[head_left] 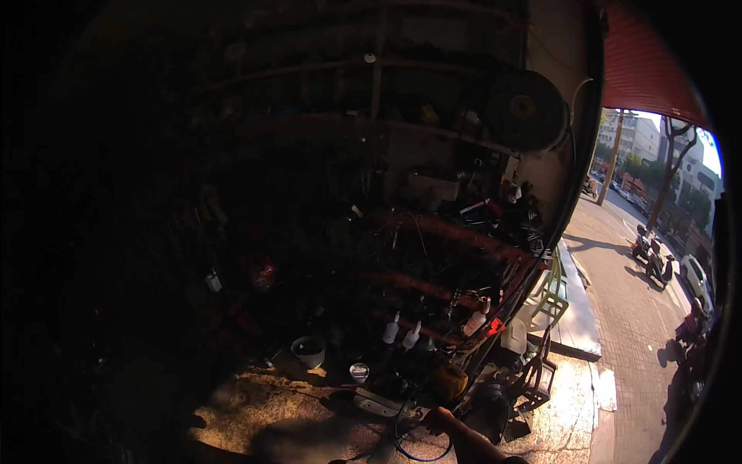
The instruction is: The person works on a scooter in a workshop, using a cordless drill to remove screws from the scooter's body panel. They remove a small black plastic cover and set it aside, then continue unscrewing additional fasteners to access the internal components.
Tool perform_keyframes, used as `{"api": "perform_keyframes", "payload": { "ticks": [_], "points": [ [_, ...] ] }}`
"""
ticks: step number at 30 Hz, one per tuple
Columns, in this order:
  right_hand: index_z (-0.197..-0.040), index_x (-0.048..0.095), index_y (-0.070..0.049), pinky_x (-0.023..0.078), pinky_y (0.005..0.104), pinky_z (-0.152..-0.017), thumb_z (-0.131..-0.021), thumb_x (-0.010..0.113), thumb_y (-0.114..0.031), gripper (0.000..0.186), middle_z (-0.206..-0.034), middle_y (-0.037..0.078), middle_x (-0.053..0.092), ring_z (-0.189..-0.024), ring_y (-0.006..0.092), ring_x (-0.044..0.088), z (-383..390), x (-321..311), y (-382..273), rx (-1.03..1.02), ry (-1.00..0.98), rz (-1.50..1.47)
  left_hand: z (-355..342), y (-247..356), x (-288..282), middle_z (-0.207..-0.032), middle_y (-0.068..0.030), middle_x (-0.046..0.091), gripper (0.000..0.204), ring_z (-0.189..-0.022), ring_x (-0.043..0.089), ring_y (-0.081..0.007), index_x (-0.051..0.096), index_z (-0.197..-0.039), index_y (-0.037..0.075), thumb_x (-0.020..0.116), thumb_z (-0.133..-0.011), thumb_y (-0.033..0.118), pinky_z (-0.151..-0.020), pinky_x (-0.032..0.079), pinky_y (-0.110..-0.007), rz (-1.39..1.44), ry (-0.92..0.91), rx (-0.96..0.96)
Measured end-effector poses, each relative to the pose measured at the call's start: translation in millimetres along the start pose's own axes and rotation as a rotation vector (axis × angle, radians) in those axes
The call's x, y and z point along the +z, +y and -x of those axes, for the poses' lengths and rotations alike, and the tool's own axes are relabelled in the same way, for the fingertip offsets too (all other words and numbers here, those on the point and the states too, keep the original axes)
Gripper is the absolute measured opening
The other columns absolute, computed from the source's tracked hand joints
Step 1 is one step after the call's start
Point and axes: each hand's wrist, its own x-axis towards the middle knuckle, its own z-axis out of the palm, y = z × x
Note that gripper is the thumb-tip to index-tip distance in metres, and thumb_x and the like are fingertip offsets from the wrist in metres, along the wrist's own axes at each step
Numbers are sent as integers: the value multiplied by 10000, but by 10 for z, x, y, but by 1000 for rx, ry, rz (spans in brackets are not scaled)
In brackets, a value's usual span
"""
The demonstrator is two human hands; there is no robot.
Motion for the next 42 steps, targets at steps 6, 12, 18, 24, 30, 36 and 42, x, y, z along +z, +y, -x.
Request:
{"api": "perform_keyframes", "payload": {
  "ticks": [6,12,18,24,30,36,42],
  "points": [
    [-1059,681,-120,584,431,-625,-880,625,-240,223,-902,70,699,-819,245,686,-555,-71,-637,278,-187,-560,930,-1303,-616,-659,-64,555,125,-524,531,-174,575,-807,88,592,-869,195,-482,444,-345,7,169,-345],
    [-1056,676,-106,581,436,-621,-888,620,-251,228,-897,74,693,-813,247,683,-917,42,-1166,258,-326,-517,2119,-2395,-691,-656,-65,550,131,-521,528,-175,572,-810,87,589,-874,200,-480,442,-344,136,281,-839],
    [-1052,671,-92,578,441,-617,-896,616,-261,236,-892,77,687,-807,249,681,-1007,225,-1272,272,-405,-439,3083,-3174,-370,-654,-65,546,137,-518,524,-175,569,-813,86,587,-878,205,-477,440,-343,403,383,-1109],
    [-957,661,-65,558,382,-558,-893,630,-245,193,-811,79,660,-692,218,653,-1031,400,-1455,207,-436,-357,3765,-3229,-66,-644,-68,531,150,-512,518,-185,553,-821,79,567,-893,210,-474,434,-343,597,537,-1164],
    [-857,658,-34,554,340,-517,-871,676,-227,193,-719,78,634,-579,184,628,-1347,375,-2068,44,-510,-299,4390,-3162,16,-680,-81,573,186,-501,536,-209,603,-889,89,570,-909,271,-442,434,-359,1352,583,-863],
    [-930,659,-12,556,338,-514,-874,675,-228,224,-688,76,622,-585,172,626,-1645,194,-2989,-86,-619,-66,4609,-2739,635,-785,-111,655,337,-615,616,-207,627,-1039,6,589,-907,314,-522,494,-338,816,1036,-1113],
    [-790,639,-11,493,295,-442,-862,646,-158,164,-641,81,609,-513,161,596,-1690,294,-4196,-336,-694,18,4788,-2037,1025,-719,-107,657,347,-594,620,-193,675,-911,-11,602,-890,327,-539,520,-358,687,1179,-1355]
  ]
}}
